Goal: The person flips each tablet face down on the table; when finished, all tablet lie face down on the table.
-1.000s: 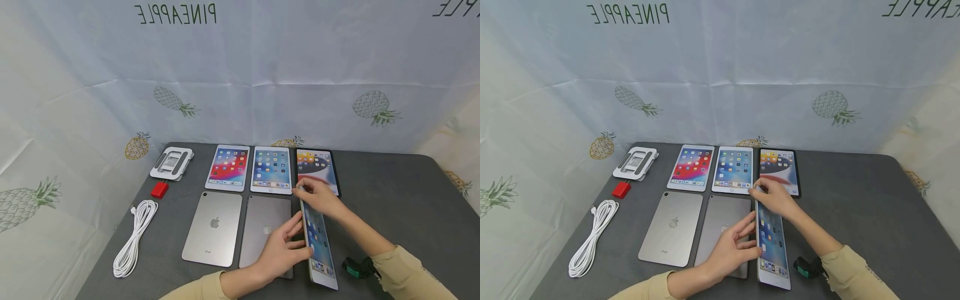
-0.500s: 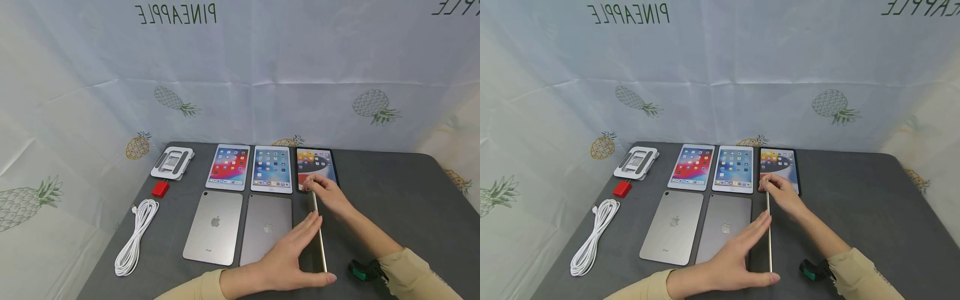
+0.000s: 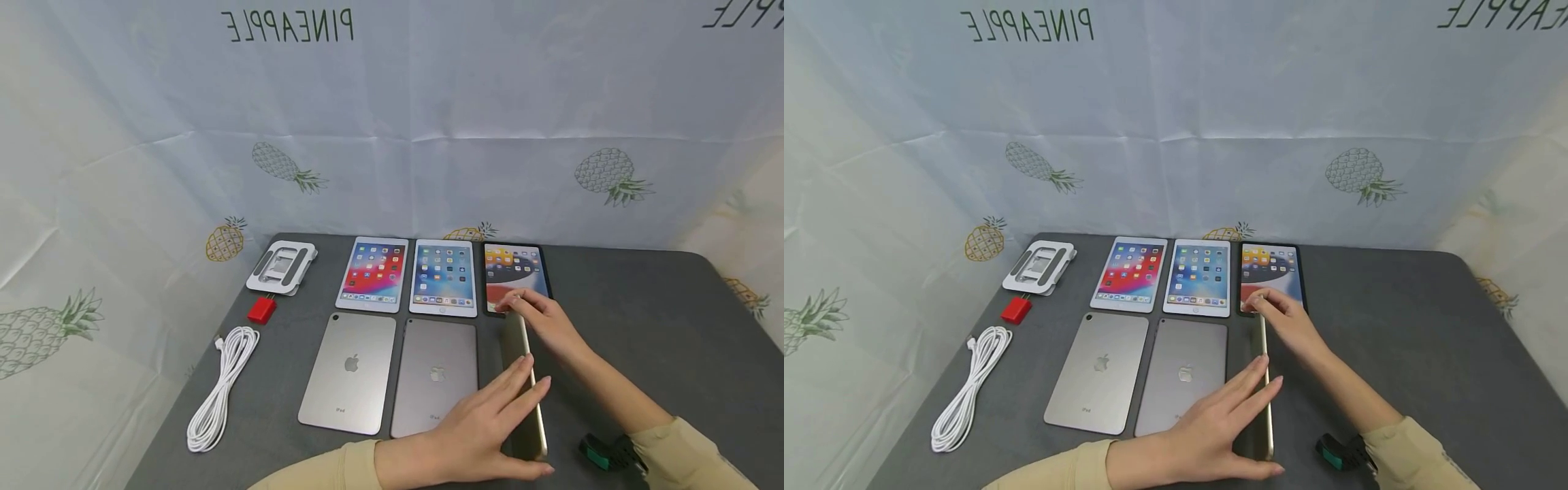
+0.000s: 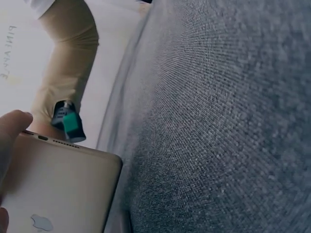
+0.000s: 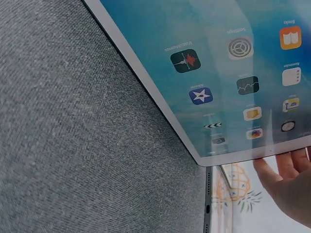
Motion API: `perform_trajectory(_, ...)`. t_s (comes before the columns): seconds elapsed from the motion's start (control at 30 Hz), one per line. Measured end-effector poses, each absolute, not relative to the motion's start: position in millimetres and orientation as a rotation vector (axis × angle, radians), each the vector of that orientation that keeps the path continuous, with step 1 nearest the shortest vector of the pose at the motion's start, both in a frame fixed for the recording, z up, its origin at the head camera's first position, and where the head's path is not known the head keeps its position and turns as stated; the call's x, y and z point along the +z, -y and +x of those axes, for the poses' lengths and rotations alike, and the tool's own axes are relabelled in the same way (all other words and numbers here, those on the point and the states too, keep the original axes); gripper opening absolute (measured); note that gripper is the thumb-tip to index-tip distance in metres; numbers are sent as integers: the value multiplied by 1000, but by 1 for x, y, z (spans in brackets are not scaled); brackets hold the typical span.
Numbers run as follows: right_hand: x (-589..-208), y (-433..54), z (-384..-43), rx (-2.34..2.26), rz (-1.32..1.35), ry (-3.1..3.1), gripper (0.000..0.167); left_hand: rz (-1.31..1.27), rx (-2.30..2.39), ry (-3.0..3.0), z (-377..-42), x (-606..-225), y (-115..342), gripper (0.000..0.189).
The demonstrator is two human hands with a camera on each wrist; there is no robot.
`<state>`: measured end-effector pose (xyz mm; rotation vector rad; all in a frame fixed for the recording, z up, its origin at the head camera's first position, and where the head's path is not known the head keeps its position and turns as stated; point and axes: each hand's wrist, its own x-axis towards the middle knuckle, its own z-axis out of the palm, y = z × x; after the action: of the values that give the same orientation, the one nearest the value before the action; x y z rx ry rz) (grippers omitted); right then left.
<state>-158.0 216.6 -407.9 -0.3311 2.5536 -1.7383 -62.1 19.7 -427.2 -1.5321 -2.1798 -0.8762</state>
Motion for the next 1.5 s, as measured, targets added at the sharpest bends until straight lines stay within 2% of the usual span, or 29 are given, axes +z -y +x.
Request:
perform_trajectory(0.33,-410,-224,-151,-1719,-317,-2669,35,-1520,-671,2111,-64,-426,-29,100)
perform_trajectory(0.87,-426,-235,-144,-2104,-250,-2354,40,-1695,-432,2186,-74,-413,-32,91)
perform_trajectory(1.23,-431,-257,-130,-1838,-59,-2557,46,-1816,-524,2258,-77,-430,-51,94)
perform_trajectory(1.5,-434,-278,-125,-1611,20,-2687,50,-1828,-372,2295,-76,-439,-67,84)
